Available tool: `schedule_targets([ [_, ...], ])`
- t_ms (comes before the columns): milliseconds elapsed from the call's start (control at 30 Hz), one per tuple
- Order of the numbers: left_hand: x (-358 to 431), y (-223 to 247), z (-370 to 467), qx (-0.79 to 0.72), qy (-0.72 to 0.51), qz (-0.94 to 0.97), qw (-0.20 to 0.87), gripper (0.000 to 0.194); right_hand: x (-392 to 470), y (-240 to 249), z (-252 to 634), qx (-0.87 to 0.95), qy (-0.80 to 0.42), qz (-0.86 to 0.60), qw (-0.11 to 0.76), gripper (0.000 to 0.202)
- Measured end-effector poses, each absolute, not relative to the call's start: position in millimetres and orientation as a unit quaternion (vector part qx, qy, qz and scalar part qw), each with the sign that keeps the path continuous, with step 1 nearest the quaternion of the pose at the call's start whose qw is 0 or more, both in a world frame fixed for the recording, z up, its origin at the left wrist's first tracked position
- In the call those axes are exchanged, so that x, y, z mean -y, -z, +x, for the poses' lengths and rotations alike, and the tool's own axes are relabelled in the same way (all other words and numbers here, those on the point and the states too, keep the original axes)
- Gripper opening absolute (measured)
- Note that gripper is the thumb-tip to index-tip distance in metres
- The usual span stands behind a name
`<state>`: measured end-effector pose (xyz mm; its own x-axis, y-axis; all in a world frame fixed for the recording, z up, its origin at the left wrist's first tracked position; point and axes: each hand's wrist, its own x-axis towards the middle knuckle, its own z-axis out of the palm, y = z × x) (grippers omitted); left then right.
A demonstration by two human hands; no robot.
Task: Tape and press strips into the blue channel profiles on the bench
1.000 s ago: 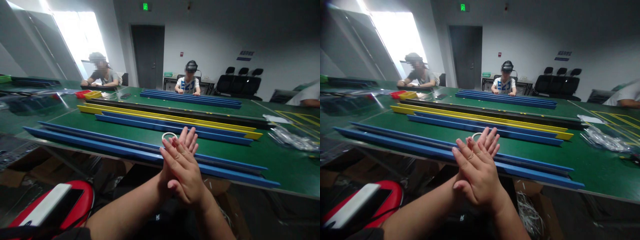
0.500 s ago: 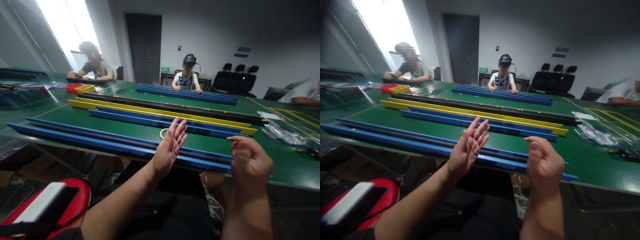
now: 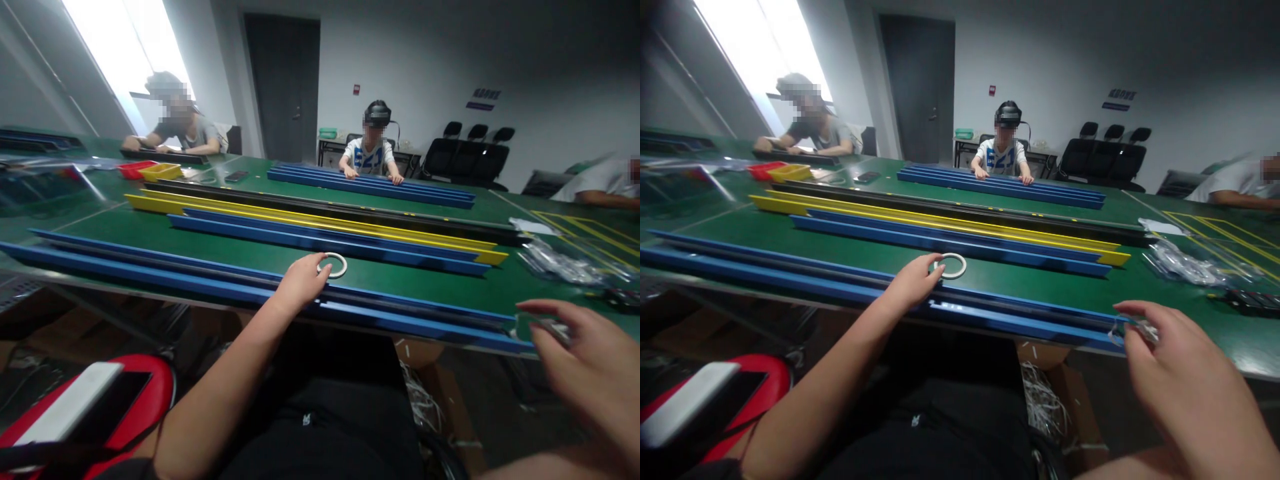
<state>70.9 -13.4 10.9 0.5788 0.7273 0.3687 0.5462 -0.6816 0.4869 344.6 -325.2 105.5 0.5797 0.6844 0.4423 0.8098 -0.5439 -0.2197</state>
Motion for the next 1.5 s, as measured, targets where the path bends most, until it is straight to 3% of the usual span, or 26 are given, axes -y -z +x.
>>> schedule_targets([
  [133, 17, -9, 70, -0.353, -0.207, 0.901, 0.145, 0.041, 330, -106, 352, 0.388, 0.116, -0.894, 0.19, 0.036],
  [300, 23, -13, 69, -0.346, -0.187, 0.909, 0.137, 0.041, 320, -112, 331, 0.356, 0.192, -0.892, 0.203, 0.049],
  [467, 31, -18, 67, -0.306, -0.145, 0.934, 0.113, 0.038, 299, -111, 306, 0.434, 0.141, -0.862, 0.221, 0.051],
  [733, 32, -21, 66, -0.253, -0.101, 0.958, 0.092, 0.042, 209, -52, 284, 0.629, 0.01, -0.753, 0.194, 0.036],
  [900, 22, -19, 69, -0.282, -0.071, 0.948, 0.127, 0.036, 174, -13, 303, 0.593, -0.07, -0.791, 0.131, 0.032],
  [1133, 18, -21, 84, -0.305, -0.019, 0.946, 0.105, 0.03, 157, -13, 320, 0.601, -0.105, -0.791, 0.044, 0.024],
  [1333, 17, -22, 91, -0.267, -0.001, 0.96, 0.089, 0.027, 165, -14, 336, 0.595, -0.104, -0.797, 0.029, 0.029],
  [1500, 21, -23, 97, -0.215, -0.012, 0.973, 0.086, 0.022, 182, -18, 353, 0.589, -0.094, -0.802, 0.023, 0.019],
])
